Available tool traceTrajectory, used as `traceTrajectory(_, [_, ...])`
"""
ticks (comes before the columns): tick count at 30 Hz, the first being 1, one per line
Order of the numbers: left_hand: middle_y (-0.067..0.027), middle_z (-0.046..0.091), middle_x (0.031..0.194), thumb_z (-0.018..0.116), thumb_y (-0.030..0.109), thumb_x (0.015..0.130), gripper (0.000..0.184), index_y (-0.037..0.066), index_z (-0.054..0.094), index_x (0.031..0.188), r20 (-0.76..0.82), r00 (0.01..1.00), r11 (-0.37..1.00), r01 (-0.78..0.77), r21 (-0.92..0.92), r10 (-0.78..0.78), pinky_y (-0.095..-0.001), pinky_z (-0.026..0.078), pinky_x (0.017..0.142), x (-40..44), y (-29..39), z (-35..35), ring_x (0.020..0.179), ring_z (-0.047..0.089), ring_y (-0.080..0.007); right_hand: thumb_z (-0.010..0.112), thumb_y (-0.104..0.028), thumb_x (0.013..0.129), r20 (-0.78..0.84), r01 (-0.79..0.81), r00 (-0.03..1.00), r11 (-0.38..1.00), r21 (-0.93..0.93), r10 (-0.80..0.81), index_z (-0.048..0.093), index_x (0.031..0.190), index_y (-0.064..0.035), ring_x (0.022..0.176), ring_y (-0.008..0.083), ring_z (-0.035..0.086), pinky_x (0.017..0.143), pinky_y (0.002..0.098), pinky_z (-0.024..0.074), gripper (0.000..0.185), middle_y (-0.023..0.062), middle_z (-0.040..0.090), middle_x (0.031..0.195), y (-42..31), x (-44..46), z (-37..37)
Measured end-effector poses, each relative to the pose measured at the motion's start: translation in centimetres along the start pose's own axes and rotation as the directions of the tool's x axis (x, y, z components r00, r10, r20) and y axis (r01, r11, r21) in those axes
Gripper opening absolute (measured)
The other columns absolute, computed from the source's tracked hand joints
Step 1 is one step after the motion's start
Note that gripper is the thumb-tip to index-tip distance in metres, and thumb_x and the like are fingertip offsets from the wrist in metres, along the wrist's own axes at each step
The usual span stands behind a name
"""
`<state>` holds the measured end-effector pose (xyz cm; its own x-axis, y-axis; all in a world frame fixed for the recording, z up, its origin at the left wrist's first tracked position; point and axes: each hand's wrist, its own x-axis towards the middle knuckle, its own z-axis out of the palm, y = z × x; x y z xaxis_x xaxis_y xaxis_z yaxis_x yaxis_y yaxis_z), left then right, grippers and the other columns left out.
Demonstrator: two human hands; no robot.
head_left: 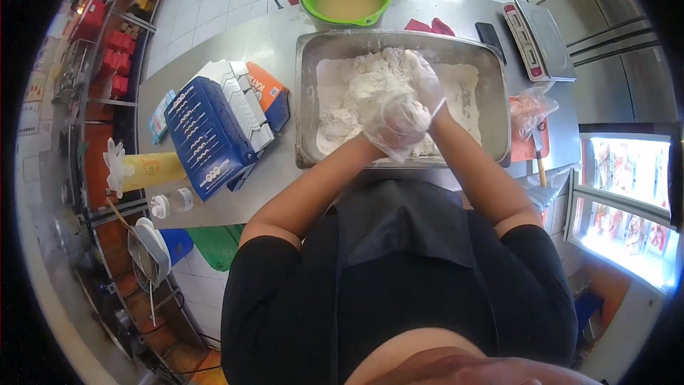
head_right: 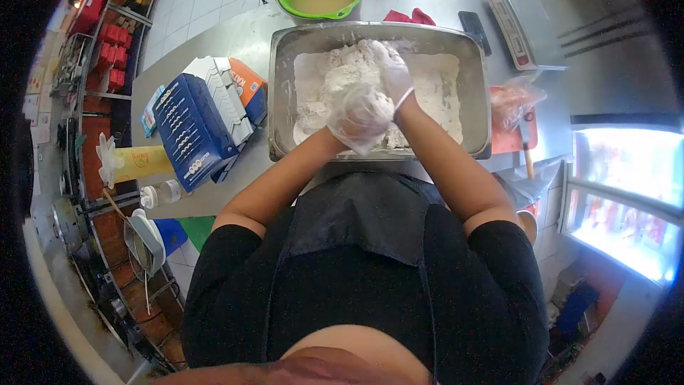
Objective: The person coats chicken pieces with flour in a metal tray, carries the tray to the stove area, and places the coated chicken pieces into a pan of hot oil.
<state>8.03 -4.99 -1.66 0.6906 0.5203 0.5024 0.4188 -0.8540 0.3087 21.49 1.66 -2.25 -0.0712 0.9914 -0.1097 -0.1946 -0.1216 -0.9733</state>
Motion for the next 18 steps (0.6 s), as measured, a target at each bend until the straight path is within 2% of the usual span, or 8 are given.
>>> traceTrajectory(7, [-0.0082,0.062,0.097,0.055,0.016,0.081,0.025,0.012,0.06,0.105,0.09,0.995,0.997,-0.044,0.068,0.038,-0.0375,0.046,0.087,0.3,0.6,0.1,0.092,0.06,-0.026,0.048,-0.032,0.095,0.397,-0.28,0.912,0.554,0.784,-0.1,0.046,0.129,-0.0011,0.118,0.0199,0.047,0.1,0.0334,0.0394,0.046,0.0127,0.05,0.128,-1.3,0.3,-0.2])
traceTrajectory(10, [-0.0079,0.062,0.099,0.054,0.015,0.081,0.026,0.012,0.06,0.107,0.075,0.959,0.95,0.28,-0.136,-0.272,-0.0362,0.046,0.088,1.7,0.2,-4.3,0.093,0.06,-0.0235,0.051,-0.031,0.093,-0.065,-0.011,0.997,0.943,0.334,0.035,0.046,0.129,-0.0006,0.118,0.019,0.046,0.1,0.0337,0.0387,0.048,0.0124,0.05,0.129,0.7,1.0,-2.0])
traceTrajectory(11, [-0.0081,0.059,0.109,0.048,0.024,0.09,0.028,0.015,0.056,0.115,0.343,0.795,0.655,0.606,-0.451,-0.5,-0.0404,0.044,0.092,2.4,-0.7,-5.3,0.103,0.056,-0.0227,0.052,-0.03,0.093,-0.094,0.007,0.996,0.983,0.184,0.01,0.047,0.129,-0.0004,0.117,0.0185,0.046,0.099,0.0328,0.039,0.047,0.012,0.051,0.128,-1.1,0.2,-1.5])
traceTrajectory(12, [-0.0085,0.057,0.112,0.045,0.029,0.092,0.031,0.015,0.053,0.117,0.295,0.706,0.271,0.571,-0.775,-0.644,-0.0415,0.044,0.092,2.6,-1.1,-5.3,0.105,0.055,-0.0233,0.053,-0.029,0.092,-0.117,0.021,0.993,0.999,0.029,-0.018,0.048,0.128,-0.0002,0.117,0.018,0.047,0.098,0.0318,0.0394,0.047,0.0116,0.051,0.128,-3.2,-1.0,-1.0])
traceTrajectory(14, [-0.0092,0.054,0.118,0.037,0.04,0.096,0.037,0.017,0.049,0.123,0.407,0.423,-0.468,-0.047,-0.883,-0.81,-0.0437,0.043,0.094,2.9,-1.8,-5.2,0.11,0.052,-0.0244,0.056,-0.028,0.09,0.053,0.183,0.982,0.836,-0.517,-0.182,0.057,0.12,-0.0037,0.101,0.0214,0.057,0.084,0.0328,0.0471,0.038,0.014,0.061,0.111,-6.6,-4.7,1.3])
traceTrajectory(16, [-0.0082,0.05,0.122,0.035,0.048,0.095,0.049,0.014,0.042,0.129,0.304,0.473,-0.457,-0.252,-0.853,-0.827,-0.0445,0.044,0.092,2.0,-3.4,-3.3,0.111,0.05,-0.0238,0.058,-0.031,0.088,0.045,-0.055,0.989,0.621,-0.782,0.144,0.062,0.112,-0.0059,0.09,0.0249,0.061,0.076,0.0354,0.0504,0.035,0.0152,0.065,0.101,-8.6,-6.4,2.7])
traceTrajectory(17, [-0.0077,0.049,0.124,0.033,0.052,0.095,0.055,0.012,0.038,0.133,0.247,0.49,-0.449,-0.352,-0.822,-0.836,-0.0449,0.045,0.09,1.8,-3.9,-2.6,0.112,0.05,-0.0235,0.058,-0.044,0.086,0.517,0.56,0.821,0.159,-0.813,-0.244,0.068,0.099,-0.0089,0.078,0.0301,0.063,0.069,0.0416,0.0513,0.039,0.0173,0.065,0.09,-5.8,-6.9,1.6])
traceTrajectory(18, [-0.0087,0.048,0.125,0.033,0.054,0.094,0.058,0.012,0.037,0.134,0.29,0.504,-0.499,-0.349,-0.793,-0.814,-0.0448,0.044,0.092,2.1,-3.9,-2.7,0.112,0.05,-0.0241,0.058,-0.041,0.085,0.472,0.495,0.867,0.167,-0.853,-0.16,0.068,0.097,-0.0083,0.076,0.0299,0.063,0.069,0.0409,0.0508,0.036,0.0157,0.065,0.086,-7.4,-7.8,3.2])
